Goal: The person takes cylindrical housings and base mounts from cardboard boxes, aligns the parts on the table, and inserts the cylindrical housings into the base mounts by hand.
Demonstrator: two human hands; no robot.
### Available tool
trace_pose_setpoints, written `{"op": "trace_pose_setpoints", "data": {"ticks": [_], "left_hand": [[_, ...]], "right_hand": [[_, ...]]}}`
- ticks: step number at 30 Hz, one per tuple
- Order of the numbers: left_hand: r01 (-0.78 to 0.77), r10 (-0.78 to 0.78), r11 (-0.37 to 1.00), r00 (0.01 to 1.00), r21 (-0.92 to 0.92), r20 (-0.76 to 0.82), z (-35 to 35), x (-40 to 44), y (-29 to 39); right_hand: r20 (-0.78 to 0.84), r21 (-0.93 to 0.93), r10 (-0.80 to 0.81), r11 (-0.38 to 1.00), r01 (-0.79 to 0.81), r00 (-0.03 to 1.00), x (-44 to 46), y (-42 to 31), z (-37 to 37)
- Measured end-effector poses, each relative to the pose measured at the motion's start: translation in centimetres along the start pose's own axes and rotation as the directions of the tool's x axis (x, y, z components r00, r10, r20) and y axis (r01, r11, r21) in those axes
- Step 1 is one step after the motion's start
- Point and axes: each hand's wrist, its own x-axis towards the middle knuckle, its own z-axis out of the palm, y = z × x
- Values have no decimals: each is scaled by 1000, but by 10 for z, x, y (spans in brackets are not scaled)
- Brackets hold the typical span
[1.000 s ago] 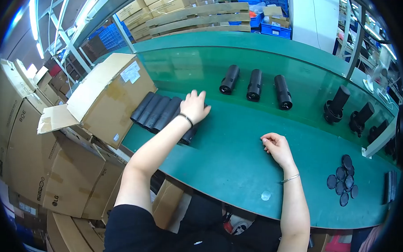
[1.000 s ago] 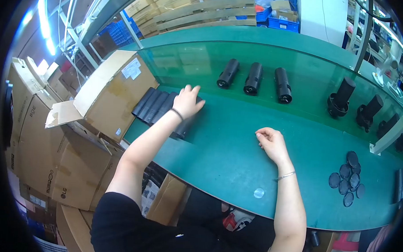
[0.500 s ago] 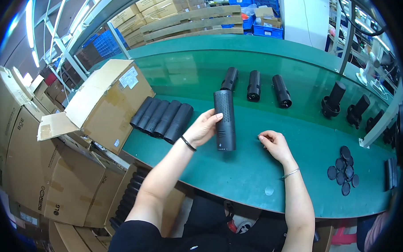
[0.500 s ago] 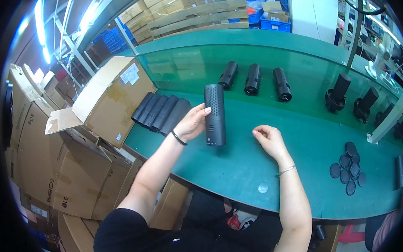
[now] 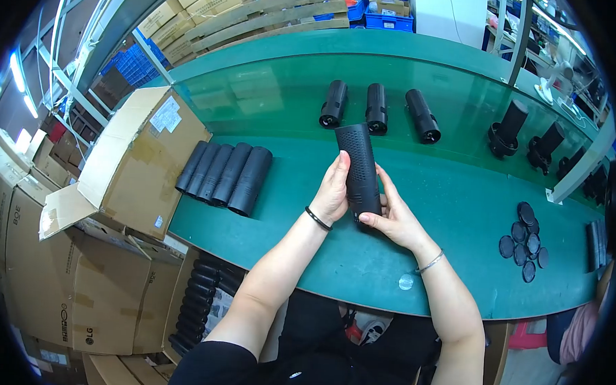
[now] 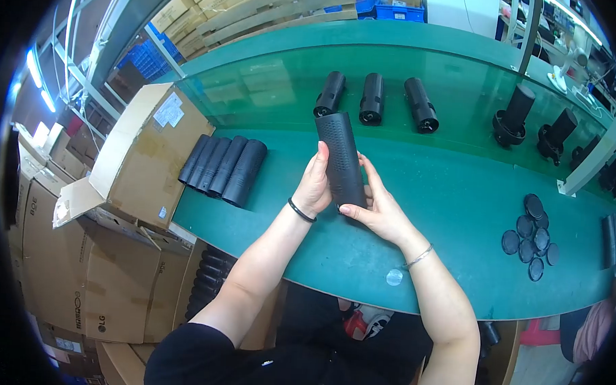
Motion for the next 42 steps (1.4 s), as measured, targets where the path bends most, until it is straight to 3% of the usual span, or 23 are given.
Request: {"op": "trace_pose_setpoints", "data": {"ticks": [6, 8, 12, 15, 16, 19, 23, 24, 26, 27, 29, 31, 33, 35, 37, 41, 42], "left_hand": [[10, -13, 990, 1000, -140, -23, 15, -4, 9], [13, -12, 996, 1000, -91, 11, 4, -4, 3], [10, 2, 987, 997, -158, 78, 1, -7, 5], [-87, 83, 995, 994, 47, 75, 13, -14, 11], [-86, 83, 996, 992, 37, 90, 13, -16, 10], [26, -35, 990, 997, 136, 65, 19, -20, 3], [-90, 110, 984, 986, 156, -127, 17, -13, 21], [-80, 120, 975, 974, 206, -190, 10, -6, 34], [6, 91, 948, 952, 318, -291, -18, 22, 63], [80, 56, 922, 941, 379, -334, -38, 39, 72], [85, 150, 833, 916, 546, -372, -67, 67, 81], [227, 186, 656, 876, 720, -445, -95, 95, 88], [259, 247, 537, 862, 803, -443, -132, 126, 84], [281, 390, 318, 832, 906, -395, -157, 149, 75], [349, 471, 146, 798, 926, -376, -168, 164, 67], [501, 421, -43, 794, 864, -439, -171, 181, 54], [511, 395, -89, 806, 855, -441, -172, 183, 53]], "right_hand": [[-52, -91, -1, 996, -4, 999, -1, 2, -5], [-45, -117, -3, 993, -2, 999, 0, 4, -6], [7, -57, 22, 998, -22, 1000, 0, 1, -5], [38, 8, 24, 1000, -24, 999, 1, 7, -11], [44, 25, 16, 1000, -17, 999, 1, 11, -14], [41, 90, 4, 996, -8, 999, -1, 8, -14], [5, 20, 11, 1000, -11, 1000, -1, 9, -19], [-62, -31, 4, 999, -6, 998, -2, 7, -17], [-51, -186, 25, 982, -34, 998, 4, 21, -24], [-48, -260, 42, 964, -53, 998, 4, 26, -28], [-75, -297, 22, 954, -43, 997, 4, 26, -25], [-66, -314, 25, 948, -44, 998, 6, 32, -28], [-67, -299, 21, 953, -40, 998, 6, 29, -28], [-53, -312, 26, 949, -41, 998, 6, 29, -29], [-17, -358, 2, 934, -8, 1000, 7, 31, -32], [-18, -268, 79, 960, -81, 997, 8, 31, -32], [-41, -264, 36, 963, -45, 999, 7, 32, -32]]}}
